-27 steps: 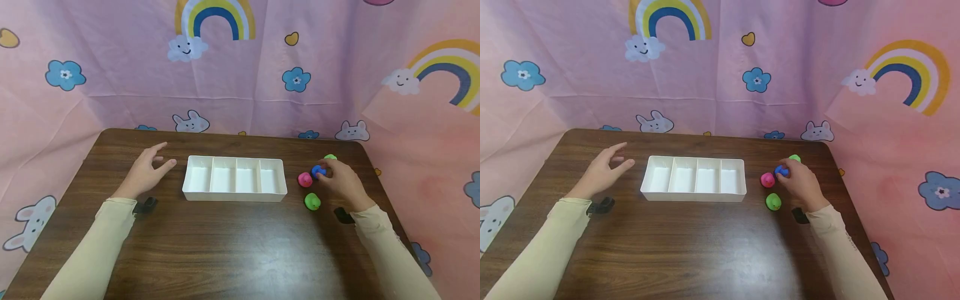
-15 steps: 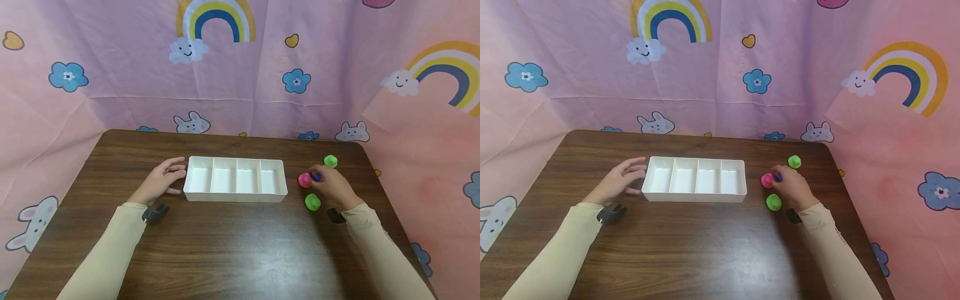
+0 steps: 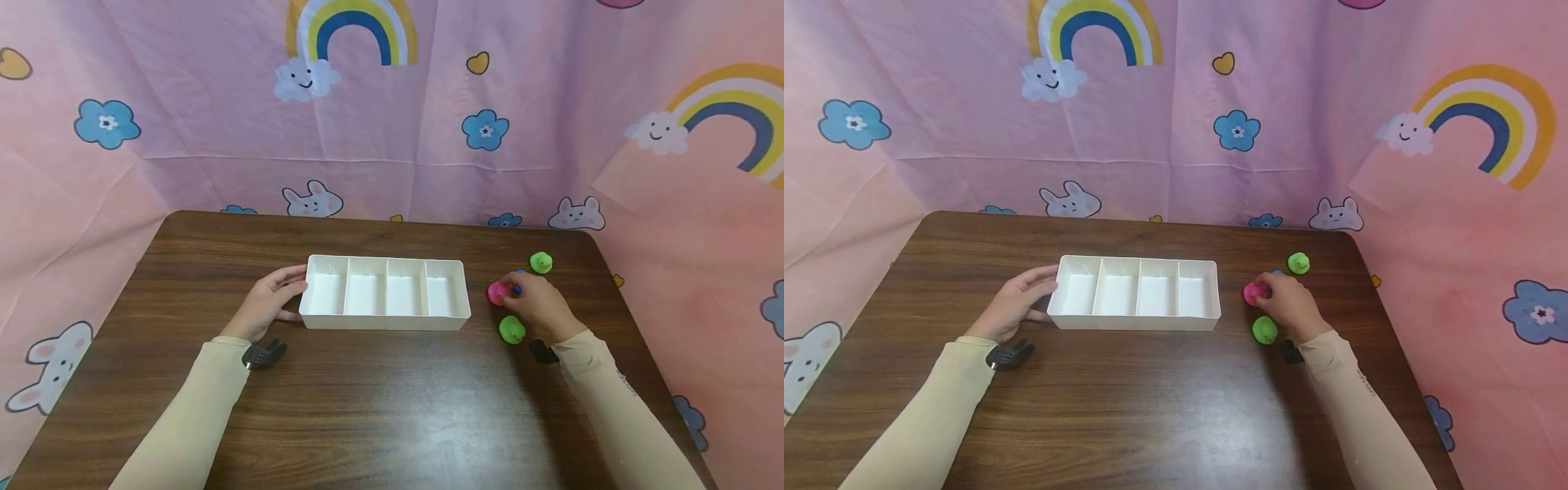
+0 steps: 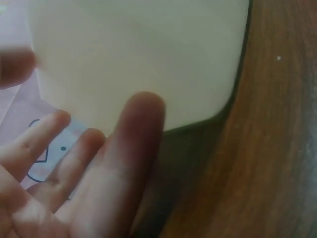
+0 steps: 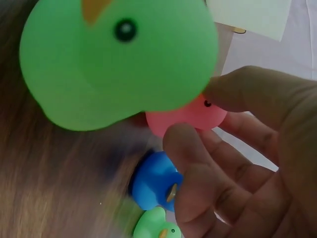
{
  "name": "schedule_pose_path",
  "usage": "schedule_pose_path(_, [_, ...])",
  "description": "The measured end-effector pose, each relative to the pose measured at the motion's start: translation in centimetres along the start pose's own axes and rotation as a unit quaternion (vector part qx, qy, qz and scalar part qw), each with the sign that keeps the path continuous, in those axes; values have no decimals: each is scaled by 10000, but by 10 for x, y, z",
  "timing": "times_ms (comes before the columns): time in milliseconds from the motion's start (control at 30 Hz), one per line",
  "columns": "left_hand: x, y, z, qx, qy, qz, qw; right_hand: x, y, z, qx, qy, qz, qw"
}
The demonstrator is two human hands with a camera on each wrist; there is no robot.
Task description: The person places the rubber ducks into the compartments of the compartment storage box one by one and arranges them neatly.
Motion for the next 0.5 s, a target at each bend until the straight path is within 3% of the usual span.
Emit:
schedule_pose_path(300, [-1,-1,-9,126,66,273,9995,0,1,-1,5,52,58,10000])
schedule_pose_path(500, [-2,0,-7,148,152,231,9995,-2,2,-2,-8,22,52,10000])
Point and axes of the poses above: each hand's wrist, its own y-axis away from the middle knuckle, its own x-axis out of the back of the hand, z = x × y, the point moved 6 cm from there along -y, towards the middle knuckle, and after that the axes turned 9 degrees about -y, right-handed, at the moved point
